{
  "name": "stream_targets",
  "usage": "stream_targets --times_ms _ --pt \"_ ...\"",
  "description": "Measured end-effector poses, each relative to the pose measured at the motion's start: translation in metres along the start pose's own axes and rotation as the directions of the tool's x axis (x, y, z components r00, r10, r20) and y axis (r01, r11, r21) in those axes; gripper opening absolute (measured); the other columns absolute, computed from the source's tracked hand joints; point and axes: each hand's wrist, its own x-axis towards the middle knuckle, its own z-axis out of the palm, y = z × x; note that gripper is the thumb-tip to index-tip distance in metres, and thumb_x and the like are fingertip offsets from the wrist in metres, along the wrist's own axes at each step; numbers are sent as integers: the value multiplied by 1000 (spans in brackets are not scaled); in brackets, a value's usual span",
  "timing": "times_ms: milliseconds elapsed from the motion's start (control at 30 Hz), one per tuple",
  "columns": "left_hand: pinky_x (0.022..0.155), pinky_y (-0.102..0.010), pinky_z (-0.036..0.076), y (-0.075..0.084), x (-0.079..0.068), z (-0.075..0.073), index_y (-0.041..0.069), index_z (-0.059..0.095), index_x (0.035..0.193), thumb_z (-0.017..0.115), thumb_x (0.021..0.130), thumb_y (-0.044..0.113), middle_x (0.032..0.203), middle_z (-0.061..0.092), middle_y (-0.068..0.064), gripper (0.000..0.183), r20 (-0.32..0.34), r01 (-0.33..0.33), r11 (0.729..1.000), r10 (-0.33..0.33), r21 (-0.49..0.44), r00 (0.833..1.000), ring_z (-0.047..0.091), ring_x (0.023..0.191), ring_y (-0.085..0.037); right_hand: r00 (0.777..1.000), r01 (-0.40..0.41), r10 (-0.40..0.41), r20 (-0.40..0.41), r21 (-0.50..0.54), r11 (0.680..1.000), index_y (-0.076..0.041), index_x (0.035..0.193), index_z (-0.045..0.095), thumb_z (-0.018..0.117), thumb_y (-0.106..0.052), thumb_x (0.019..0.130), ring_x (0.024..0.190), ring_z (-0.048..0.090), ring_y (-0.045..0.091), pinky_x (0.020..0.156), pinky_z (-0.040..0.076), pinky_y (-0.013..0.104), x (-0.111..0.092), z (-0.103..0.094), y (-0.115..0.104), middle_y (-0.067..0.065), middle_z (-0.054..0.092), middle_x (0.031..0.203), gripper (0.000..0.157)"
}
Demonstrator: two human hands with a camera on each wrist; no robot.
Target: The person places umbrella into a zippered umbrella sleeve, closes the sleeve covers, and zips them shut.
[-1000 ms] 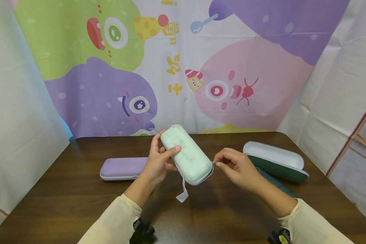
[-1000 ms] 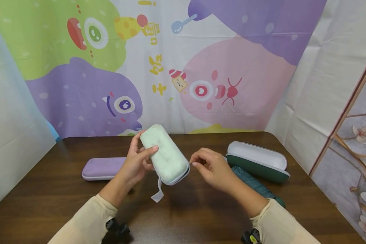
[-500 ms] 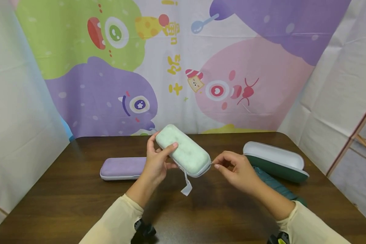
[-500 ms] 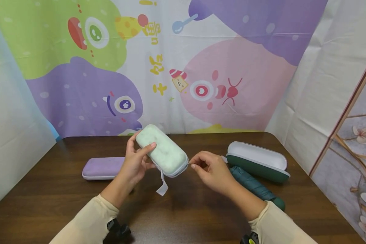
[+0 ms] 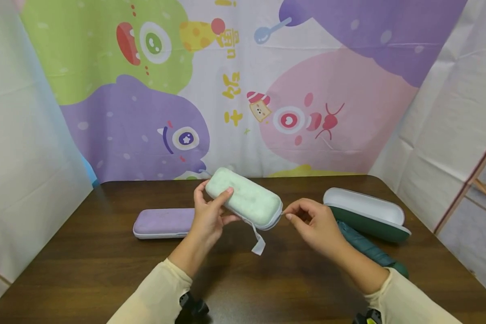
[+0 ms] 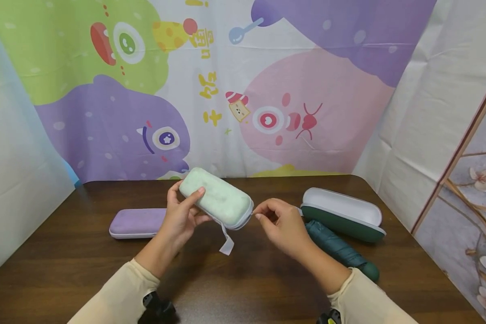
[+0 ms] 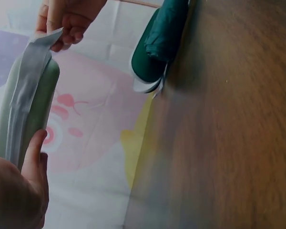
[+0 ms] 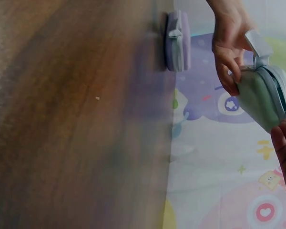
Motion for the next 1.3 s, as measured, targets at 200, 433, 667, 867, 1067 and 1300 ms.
stream_targets --times_ms 200,433,667,867,1067,1300 --pt "59 -48 57 6 5 -6 18 38 109 64 93 8 99 58 -9 32 13 15 1000 -15 -1 1000 67 67 -22 998 -31 33 -61 25 999 -1 86 67 69 9 83 60 57 11 52 49 22 6 -10 1 1 62 72 10" --pt "66 -48 58 21 7 -18 16 41 104 65 86 0 110 46 -13 34 114 90 986 -106 138 988 63 68 -24 994 -62 61 -88 -5 998 0 88 66 69 7 86 59 59 14 53 50 19 12 -23 4 6 63 73 7" --pt "69 -53 57 33 8 -27 20 49 134 60 87 3 121 48 -15 51 303 109 959 -190 263 934 64 76 -26 991 -116 114 -71 -17 993 2 88 66 68 6 87 58 60 19 54 50 20 14 -29 9 15 63 73 5" --pt "62 -50 58 33 7 -24 14 61 117 61 85 2 111 55 -10 35 318 98 960 -181 261 931 63 74 -25 986 -159 158 -60 -11 987 4 89 67 69 4 87 59 61 20 55 52 20 14 -31 11 14 64 73 3" --pt "64 -53 57 30 6 -21 12 60 114 59 85 1 106 57 -8 31 254 109 962 -174 249 951 63 76 -24 981 -193 194 -23 31 981 1 90 68 69 4 87 61 63 17 54 51 22 11 -32 12 12 66 75 4" --pt "64 -51 57 28 6 -19 13 60 108 59 85 1 102 57 -7 26 190 88 972 -131 220 973 62 73 -21 977 -212 210 34 64 975 -1 91 69 69 1 88 62 64 18 54 52 27 5 -30 11 7 67 76 4"
